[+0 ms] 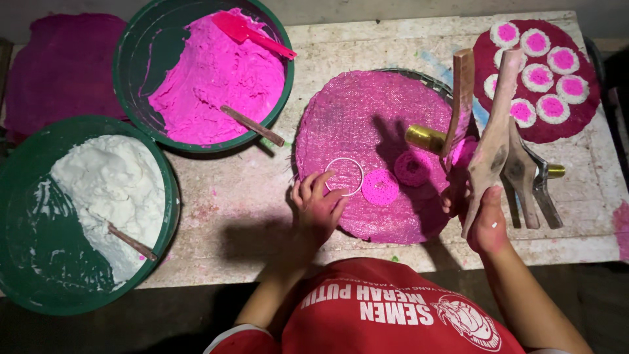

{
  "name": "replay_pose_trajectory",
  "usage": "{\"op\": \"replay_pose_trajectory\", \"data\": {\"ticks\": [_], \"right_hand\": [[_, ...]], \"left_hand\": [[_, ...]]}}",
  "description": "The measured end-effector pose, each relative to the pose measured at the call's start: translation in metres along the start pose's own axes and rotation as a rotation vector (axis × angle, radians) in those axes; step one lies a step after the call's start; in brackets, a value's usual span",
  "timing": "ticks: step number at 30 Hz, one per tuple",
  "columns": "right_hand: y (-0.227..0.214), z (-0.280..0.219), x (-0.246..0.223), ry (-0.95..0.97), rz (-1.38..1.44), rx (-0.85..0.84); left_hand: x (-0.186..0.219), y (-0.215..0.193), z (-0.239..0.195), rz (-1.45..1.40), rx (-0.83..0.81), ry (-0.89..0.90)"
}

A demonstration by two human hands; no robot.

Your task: The person uses a wooden mold and a brass tamper to press white and pink dough into circular shapes on a pink base. They repeatedly fill the mold with dough, press it, and release the formed pieces onto the base, creating a patterned arrangement.

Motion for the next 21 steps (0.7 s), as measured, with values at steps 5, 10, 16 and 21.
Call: {"op": "replay_pose_trajectory", "data": {"ticks": [5, 10, 16, 21], "right_hand": [[0.0, 0.004, 0.007, 0.021, 0.018, 0.0], [0.002, 0.009, 0.018, 0.066, 0.065, 0.009], [-0.027, 0.005, 0.022, 0.056, -0.23, -0.073], [-0.025, 0.044, 0.015, 0.209, -0.498, -0.41]], "left_hand": [[-0.023, 0.001, 0.042, -0.518, 0.069, -0.121], [-0.031, -0.017, 0.074, -0.418, 0.36, -0.055], [-0.026, -0.06, 0.037, -0.441, 0.823, -0.183], [-0.004, -0.052, 0.075, -1.179, 0.39, 0.027]]}}
Point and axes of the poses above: each hand's wrist, its own z-axis towards the middle knuckle, its own y-axis out of the palm, x = y × z, the point moved 1 cm from there along z, towards the middle knuckle, and after that the axes turned 8 degrees about -z, right-handed, at the moved point
